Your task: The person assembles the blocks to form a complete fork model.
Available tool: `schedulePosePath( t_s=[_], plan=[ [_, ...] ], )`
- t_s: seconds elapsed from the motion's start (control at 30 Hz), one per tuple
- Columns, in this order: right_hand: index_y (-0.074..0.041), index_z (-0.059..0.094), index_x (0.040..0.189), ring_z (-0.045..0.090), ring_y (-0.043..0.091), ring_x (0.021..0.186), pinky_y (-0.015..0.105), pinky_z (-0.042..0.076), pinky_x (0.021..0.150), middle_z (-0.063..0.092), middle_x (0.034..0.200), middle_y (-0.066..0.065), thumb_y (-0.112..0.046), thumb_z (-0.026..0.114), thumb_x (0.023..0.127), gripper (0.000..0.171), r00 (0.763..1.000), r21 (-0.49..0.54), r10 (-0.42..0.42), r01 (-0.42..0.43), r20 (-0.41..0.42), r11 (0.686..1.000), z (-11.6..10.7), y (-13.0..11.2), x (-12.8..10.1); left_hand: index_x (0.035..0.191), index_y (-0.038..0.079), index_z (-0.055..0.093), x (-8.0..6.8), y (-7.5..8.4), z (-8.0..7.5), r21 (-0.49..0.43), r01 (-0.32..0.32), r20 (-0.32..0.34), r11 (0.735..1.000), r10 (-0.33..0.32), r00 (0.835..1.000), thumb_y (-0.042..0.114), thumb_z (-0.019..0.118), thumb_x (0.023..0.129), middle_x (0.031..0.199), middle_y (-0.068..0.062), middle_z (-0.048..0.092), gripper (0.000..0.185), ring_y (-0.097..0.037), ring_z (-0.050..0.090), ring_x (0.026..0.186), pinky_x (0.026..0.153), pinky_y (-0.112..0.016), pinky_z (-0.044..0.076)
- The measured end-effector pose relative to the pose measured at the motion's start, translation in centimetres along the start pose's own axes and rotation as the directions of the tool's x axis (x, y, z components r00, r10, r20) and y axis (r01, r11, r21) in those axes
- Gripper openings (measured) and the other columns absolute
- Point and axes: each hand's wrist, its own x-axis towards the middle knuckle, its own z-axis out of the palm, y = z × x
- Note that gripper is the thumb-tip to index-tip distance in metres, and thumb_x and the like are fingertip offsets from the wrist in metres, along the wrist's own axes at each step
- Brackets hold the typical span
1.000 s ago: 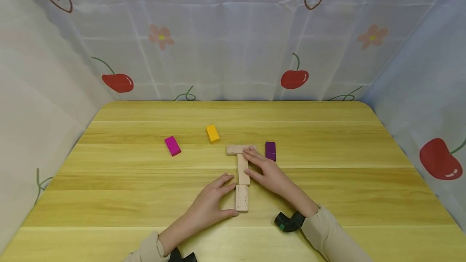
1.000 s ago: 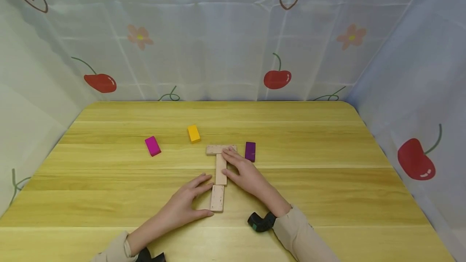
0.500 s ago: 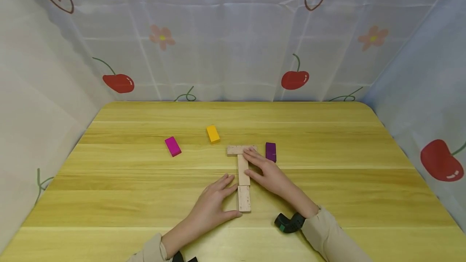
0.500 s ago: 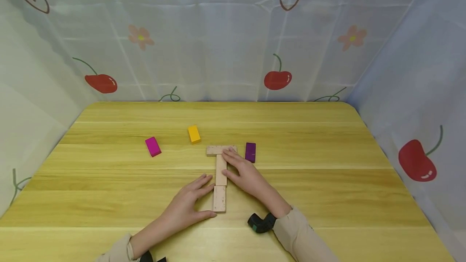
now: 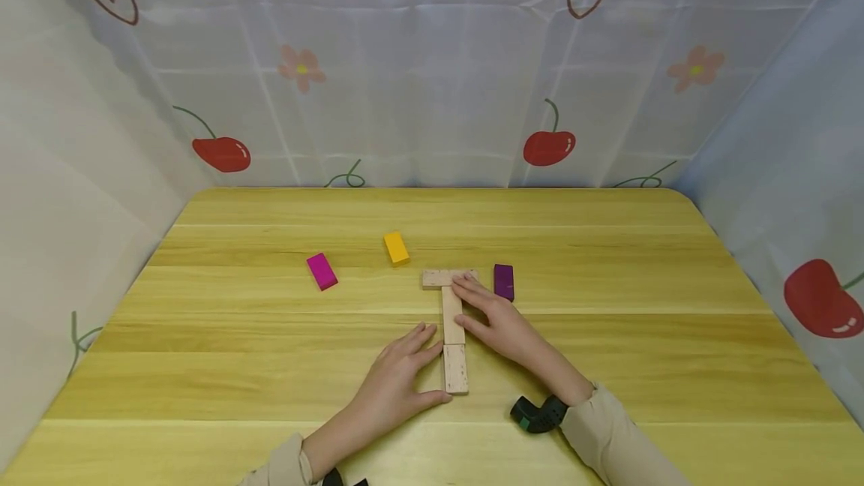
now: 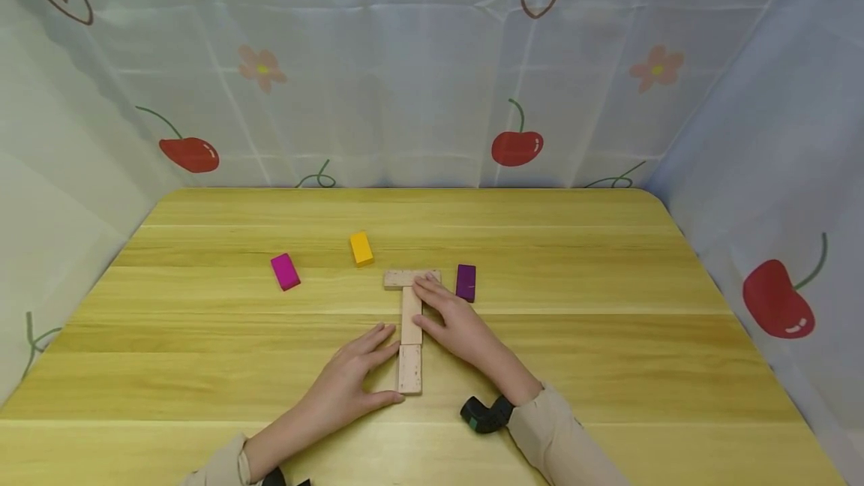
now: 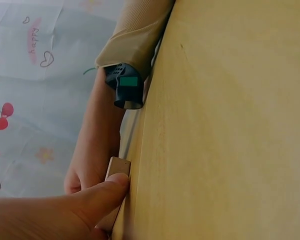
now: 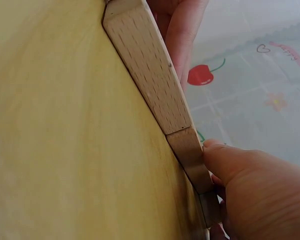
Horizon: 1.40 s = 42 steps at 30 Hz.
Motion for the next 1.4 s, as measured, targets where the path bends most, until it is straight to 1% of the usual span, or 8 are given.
schedulePosePath(
  t_s=[0.2, 0.57, 0.7, 0.8, 1.0, 1.13, 1.23, 1.4],
  plan=[
    [-0.01, 0.041, 0.134, 0.02, 0.019, 0.132, 0.041, 0.023, 0.104, 0.033, 0.14, 0.003, -0.031, 0.052, 0.09, 0.05, 1.0, -0.007, 0.001, -0.001, -0.002, 1.0, 0.0, 0.0, 0.0, 0.126, 0.008, 0.051, 0.0, 0.1, 0.0, 0.022, -0.01, 0.001, 1.0, 0.01, 1.0, 0.05, 0.065, 0.073, 0.14, -0.009, 0.032, 0.07, -0.025, 0.025, 0.13, 0.101, -0.047, 0.027],
    [-0.009, 0.041, 0.134, 0.02, 0.02, 0.132, 0.042, 0.022, 0.104, 0.033, 0.14, 0.003, -0.03, 0.052, 0.09, 0.05, 1.0, -0.016, 0.004, -0.004, -0.001, 1.0, -0.2, -0.2, 0.0, 0.127, 0.009, 0.05, -0.1, 0.1, 0.0, 0.024, -0.012, 0.004, 1.0, 0.011, 1.0, 0.051, 0.064, 0.073, 0.141, -0.007, 0.031, 0.07, -0.024, 0.024, 0.131, 0.101, -0.047, 0.027],
    [-0.009, 0.041, 0.134, 0.02, 0.02, 0.132, 0.042, 0.022, 0.104, 0.033, 0.141, 0.004, -0.03, 0.052, 0.09, 0.05, 1.0, -0.014, -0.003, 0.003, 0.001, 1.0, -0.2, -0.3, 0.1, 0.128, 0.01, 0.05, -0.1, -0.2, -0.3, 0.007, -0.013, -0.002, 1.0, 0.013, 1.0, 0.055, 0.063, 0.072, 0.141, -0.007, 0.032, 0.073, -0.024, 0.026, 0.13, 0.101, -0.047, 0.027],
    [-0.01, 0.041, 0.134, 0.02, 0.02, 0.132, 0.041, 0.022, 0.104, 0.033, 0.141, 0.003, -0.03, 0.052, 0.09, 0.05, 1.0, -0.01, -0.004, 0.004, 0.002, 1.0, -0.2, -0.4, 0.2, 0.129, 0.011, 0.048, 0.1, -0.7, -0.7, -0.025, -0.028, -0.016, 0.999, 0.028, 0.999, 0.056, 0.062, 0.072, 0.14, -0.008, 0.032, 0.074, -0.024, 0.028, 0.129, 0.101, -0.046, 0.028],
    [-0.009, 0.041, 0.134, 0.021, 0.02, 0.132, 0.041, 0.023, 0.104, 0.034, 0.14, 0.004, -0.03, 0.053, 0.09, 0.05, 1.0, -0.014, -0.009, 0.009, -0.004, 1.0, -0.2, -0.5, 0.3, 0.138, 0.013, 0.034, 0.8, -1.6, -1.8, -0.124, -0.035, -0.038, 0.992, 0.031, 0.999, 0.047, 0.066, 0.075, 0.143, -0.007, 0.027, 0.078, -0.023, 0.024, 0.131, 0.101, -0.046, 0.028],
    [-0.009, 0.042, 0.134, 0.021, 0.021, 0.132, 0.042, 0.024, 0.103, 0.034, 0.14, 0.004, -0.03, 0.053, 0.089, 0.05, 1.0, -0.021, -0.012, 0.012, -0.008, 1.0, -0.1, -0.3, 0.2, 0.142, 0.013, 0.024, 2.1, -2.0, -2.3, -0.134, -0.042, -0.046, 0.99, 0.036, 0.998, 0.045, 0.067, 0.075, 0.146, -0.007, 0.021, 0.085, -0.022, 0.018, 0.132, 0.101, -0.047, 0.026],
    [-0.009, 0.041, 0.134, 0.021, 0.022, 0.132, 0.043, 0.023, 0.103, 0.034, 0.14, 0.005, -0.03, 0.053, 0.089, 0.05, 1.0, -0.022, -0.015, 0.015, -0.01, 1.0, -0.1, -0.3, 0.1, 0.143, 0.011, 0.019, 3.3, -2.1, -2.5, -0.105, -0.056, -0.001, 0.993, 0.056, 0.998, 0.05, 0.064, 0.074, 0.147, -0.007, 0.014, 0.091, -0.021, 0.012, 0.134, 0.103, -0.046, 0.022],
    [-0.009, 0.04, 0.134, 0.02, 0.022, 0.132, 0.043, 0.023, 0.104, 0.034, 0.14, 0.005, -0.03, 0.052, 0.09, 0.05, 1.0, -0.013, -0.024, 0.024, -0.002, 1.0, -0.1, -0.2, 0.0, 0.143, 0.005, 0.01, 4.8, -2.2, -2.2, -0.075, -0.076, 0.117, 0.994, 0.084, 0.99, 0.058, 0.059, 0.074, 0.148, -0.008, 0.005, 0.1, -0.02, 0.005, 0.135, 0.105, -0.049, 0.01]
  ],
)
